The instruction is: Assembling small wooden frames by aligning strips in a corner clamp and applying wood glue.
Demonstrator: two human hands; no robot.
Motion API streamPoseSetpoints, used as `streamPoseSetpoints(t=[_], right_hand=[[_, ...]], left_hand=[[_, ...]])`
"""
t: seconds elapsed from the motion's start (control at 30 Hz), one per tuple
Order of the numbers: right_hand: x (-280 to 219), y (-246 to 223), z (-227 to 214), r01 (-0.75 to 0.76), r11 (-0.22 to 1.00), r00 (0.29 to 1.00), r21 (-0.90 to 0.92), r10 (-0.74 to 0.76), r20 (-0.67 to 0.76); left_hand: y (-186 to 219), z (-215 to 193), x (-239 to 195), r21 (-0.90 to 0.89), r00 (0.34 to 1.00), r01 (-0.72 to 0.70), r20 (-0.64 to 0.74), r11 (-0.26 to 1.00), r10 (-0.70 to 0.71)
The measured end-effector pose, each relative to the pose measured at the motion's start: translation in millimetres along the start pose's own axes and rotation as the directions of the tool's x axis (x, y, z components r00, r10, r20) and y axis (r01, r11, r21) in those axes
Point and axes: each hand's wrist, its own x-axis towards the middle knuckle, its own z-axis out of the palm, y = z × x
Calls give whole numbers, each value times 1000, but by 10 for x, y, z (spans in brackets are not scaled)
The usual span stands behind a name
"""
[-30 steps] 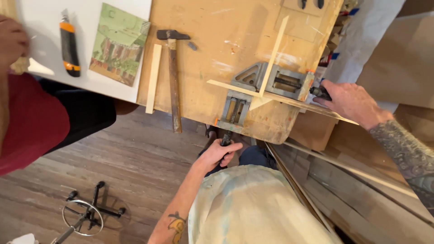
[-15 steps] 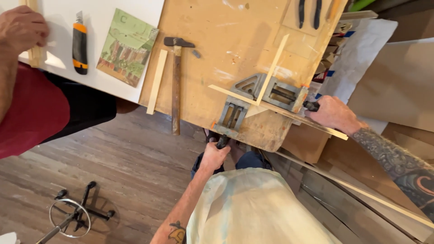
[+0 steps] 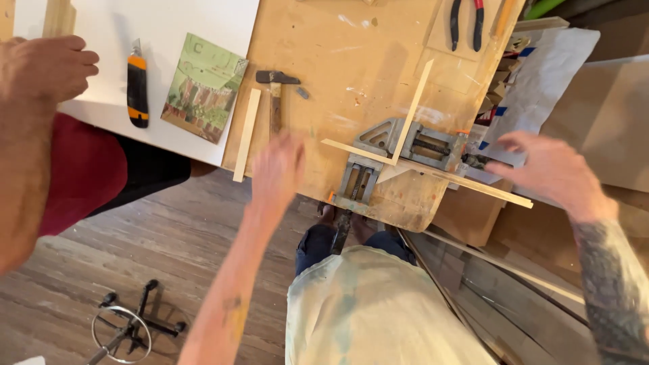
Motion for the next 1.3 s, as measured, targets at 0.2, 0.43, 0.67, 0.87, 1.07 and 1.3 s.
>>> streamPoseSetpoints(t=[0.2, 0.43, 0.67, 0.87, 1.07, 1.3], right_hand=[[-609, -253, 162, 181, 791, 918, 584, 78, -390], [-844, -737, 696, 329, 712, 914, 620, -75, -399], [-1048, -1338, 763, 638, 555, 727, 534, -206, -655], [-1513, -1390, 668, 746, 556, 548, 367, -199, -812], [-1895, -1377, 615, 774, 571, 412, 273, -126, -903], [-2168, -1421, 572, 806, 551, 289, 218, -45, -956]], left_hand=[[-783, 720, 1052, 596, 875, -409, 43, 691, 482], [-905, 689, 1067, 436, 741, -561, -112, 703, 662], [481, -405, 214, -807, 794, 426, 550, 409, 259], [941, -715, -52, -797, 695, 582, 590, 160, 410], [1142, -899, -85, -756, 618, 629, 627, 179, 475], [1308, -1012, -90, -739, 577, 648, 634, 182, 515]])
